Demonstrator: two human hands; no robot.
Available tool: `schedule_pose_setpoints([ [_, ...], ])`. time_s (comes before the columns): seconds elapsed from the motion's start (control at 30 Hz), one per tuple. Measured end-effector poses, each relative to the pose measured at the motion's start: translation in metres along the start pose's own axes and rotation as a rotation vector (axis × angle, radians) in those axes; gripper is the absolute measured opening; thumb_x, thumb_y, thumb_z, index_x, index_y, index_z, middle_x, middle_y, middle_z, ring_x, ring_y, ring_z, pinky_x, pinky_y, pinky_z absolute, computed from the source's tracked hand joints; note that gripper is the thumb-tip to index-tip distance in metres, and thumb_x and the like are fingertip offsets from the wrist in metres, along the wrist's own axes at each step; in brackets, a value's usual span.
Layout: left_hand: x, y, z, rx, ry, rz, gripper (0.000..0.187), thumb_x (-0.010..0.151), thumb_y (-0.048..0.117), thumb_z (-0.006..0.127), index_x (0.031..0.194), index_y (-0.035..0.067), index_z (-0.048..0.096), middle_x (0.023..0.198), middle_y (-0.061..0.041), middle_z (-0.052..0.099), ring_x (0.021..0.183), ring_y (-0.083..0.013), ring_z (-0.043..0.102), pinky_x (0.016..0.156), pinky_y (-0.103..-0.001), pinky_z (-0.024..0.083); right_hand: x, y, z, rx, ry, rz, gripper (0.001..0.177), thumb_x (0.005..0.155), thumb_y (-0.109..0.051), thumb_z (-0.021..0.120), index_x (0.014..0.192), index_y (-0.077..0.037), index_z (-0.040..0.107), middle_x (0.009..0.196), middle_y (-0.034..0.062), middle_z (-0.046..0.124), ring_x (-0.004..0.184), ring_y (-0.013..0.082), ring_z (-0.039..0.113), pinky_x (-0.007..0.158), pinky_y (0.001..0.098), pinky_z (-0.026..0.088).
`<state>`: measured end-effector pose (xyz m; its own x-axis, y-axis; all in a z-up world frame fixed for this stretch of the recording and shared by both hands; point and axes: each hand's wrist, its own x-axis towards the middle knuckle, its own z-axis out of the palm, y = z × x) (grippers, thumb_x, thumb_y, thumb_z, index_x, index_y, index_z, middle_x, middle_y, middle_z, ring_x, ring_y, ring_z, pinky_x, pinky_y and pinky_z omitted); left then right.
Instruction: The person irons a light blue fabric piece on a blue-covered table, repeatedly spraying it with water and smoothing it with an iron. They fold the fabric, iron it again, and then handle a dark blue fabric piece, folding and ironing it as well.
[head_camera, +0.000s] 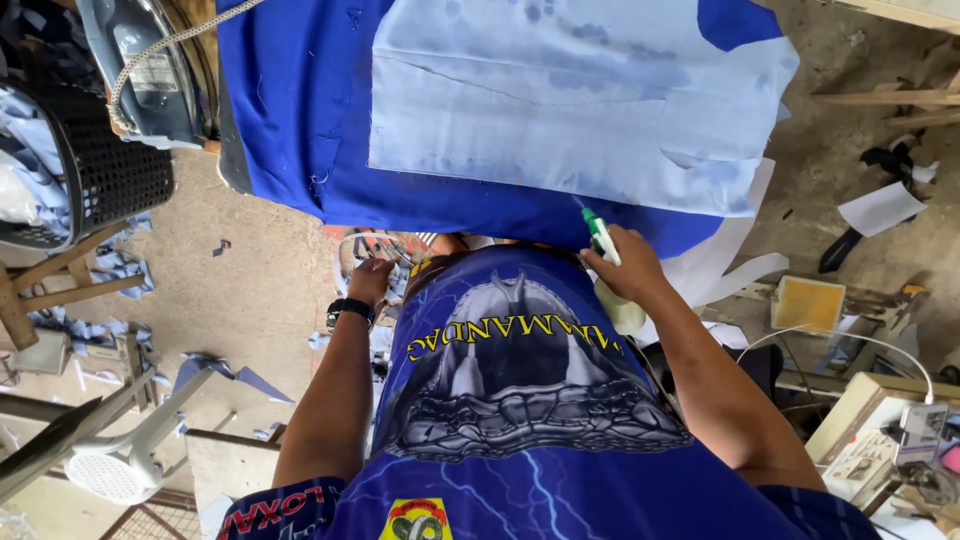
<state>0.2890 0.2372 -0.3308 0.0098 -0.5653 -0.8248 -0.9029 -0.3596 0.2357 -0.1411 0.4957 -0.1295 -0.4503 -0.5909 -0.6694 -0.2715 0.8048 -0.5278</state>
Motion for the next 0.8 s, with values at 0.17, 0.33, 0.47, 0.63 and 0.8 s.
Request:
schedule_pose_setpoints([
  [0.17,-0.021,0.023,-0.030,-0.142,0.195,-0.006,0.031,0.087,0.041,0.071,0.106,0.018,0.074,0.073,-0.006,0.068,0.080,-0.0263,0.070,0.075,-0.038,0.053,0.021,-0.004,-0.003,-0.069,-0.030,-0.036,0.037,0.093,-0.046,0.065,0.105,-0.011,0.068,0.098,0.0229,0.068,0.103,0.0452,0.067,0.090,0.0519,0.051],
  [0.33,-0.022,0.042,-0.092,-0.083,0.848,0.346,0.015,0.087,0.026,0.072,0.098,0.016,0.074,0.078,-0.007,0.070,0.074,-0.0277,0.069,0.066,-0.041,0.054,0.036,-0.021,0.004,-0.295,-0.096,-0.047,0.055,0.091,-0.052,0.060,0.118,-0.005,0.065,0.100,0.0255,0.069,0.101,0.0491,0.067,0.091,0.0574,0.050],
  [0.47,-0.024,0.104,-0.187,-0.032,1.114,0.540,0.026,0.081,0.012,0.080,0.103,0.003,0.068,0.091,-0.019,0.067,0.091,-0.0423,0.066,0.079,-0.051,0.054,0.045,-0.046,0.004,-0.384,-0.165,-0.035,0.066,0.090,-0.063,0.056,0.126,-0.008,0.063,0.105,0.0232,0.070,0.109,0.0446,0.067,0.094,0.0538,0.048],
  [0.63,0.009,0.184,-0.292,0.170,0.992,0.332,0.080,0.088,0.032,0.087,0.148,0.014,0.037,0.154,-0.018,0.040,0.143,-0.0422,0.036,0.109,-0.062,0.039,0.058,-0.080,0.024,-0.457,-0.201,-0.131,0.039,0.095,-0.053,0.053,0.093,-0.015,0.060,0.088,0.0093,0.066,0.087,0.0330,0.061,0.074,0.0471,0.042],
  [0.8,0.104,0.217,-0.354,0.388,0.771,0.176,0.094,0.072,0.054,0.089,0.139,0.016,0.036,0.136,-0.013,0.059,0.125,-0.0362,0.056,0.094,-0.060,0.046,0.076,-0.083,-0.060,-0.132,0.059,0.042,0.032,0.090,-0.046,0.070,0.103,-0.017,0.064,0.096,0.0097,0.067,0.090,0.0279,0.062,0.076,0.0462,0.046],
])
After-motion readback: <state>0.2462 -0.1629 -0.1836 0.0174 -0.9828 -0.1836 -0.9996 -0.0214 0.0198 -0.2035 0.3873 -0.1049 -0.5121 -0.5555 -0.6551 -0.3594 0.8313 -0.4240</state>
